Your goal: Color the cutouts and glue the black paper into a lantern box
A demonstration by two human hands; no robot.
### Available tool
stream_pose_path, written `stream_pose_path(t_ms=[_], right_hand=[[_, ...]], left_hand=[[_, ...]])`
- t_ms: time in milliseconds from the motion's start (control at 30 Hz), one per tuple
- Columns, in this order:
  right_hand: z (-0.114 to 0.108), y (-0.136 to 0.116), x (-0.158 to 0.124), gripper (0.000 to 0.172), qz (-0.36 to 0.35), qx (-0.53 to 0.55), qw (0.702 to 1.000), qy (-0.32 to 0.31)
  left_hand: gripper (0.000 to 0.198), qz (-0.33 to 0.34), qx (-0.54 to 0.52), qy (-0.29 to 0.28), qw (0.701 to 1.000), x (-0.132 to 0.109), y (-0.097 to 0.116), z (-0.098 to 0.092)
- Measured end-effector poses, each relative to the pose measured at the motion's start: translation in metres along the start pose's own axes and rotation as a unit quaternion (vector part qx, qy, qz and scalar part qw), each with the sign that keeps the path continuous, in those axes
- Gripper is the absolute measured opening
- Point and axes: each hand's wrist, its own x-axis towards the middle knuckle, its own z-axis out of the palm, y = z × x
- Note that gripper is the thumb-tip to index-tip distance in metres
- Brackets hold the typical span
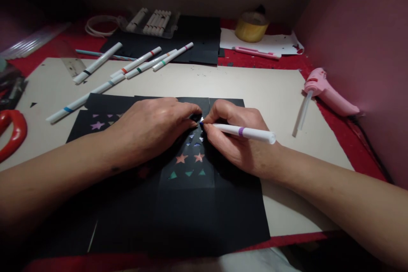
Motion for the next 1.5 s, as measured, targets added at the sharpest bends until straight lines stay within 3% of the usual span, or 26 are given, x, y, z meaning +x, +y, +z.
stream_pose_path(t_ms=[567,800,1500], right_hand=[[-0.003,-0.005,0.004,0.012,0.016,0.028,0.999,-0.012],[-0.006,-0.011,0.009,0.012,0.067,0.044,0.997,-0.004],[-0.005,-0.010,0.008,0.012,0.061,0.046,0.997,-0.011]], left_hand=[[0.025,0.003,-0.003,0.009,1.000,0.001,0.001,0.000],[0.024,0.004,-0.001,0.013,1.000,0.001,0.001,0.000],[0.024,0.000,-0.007,0.005,1.000,0.002,0.001,0.000]])
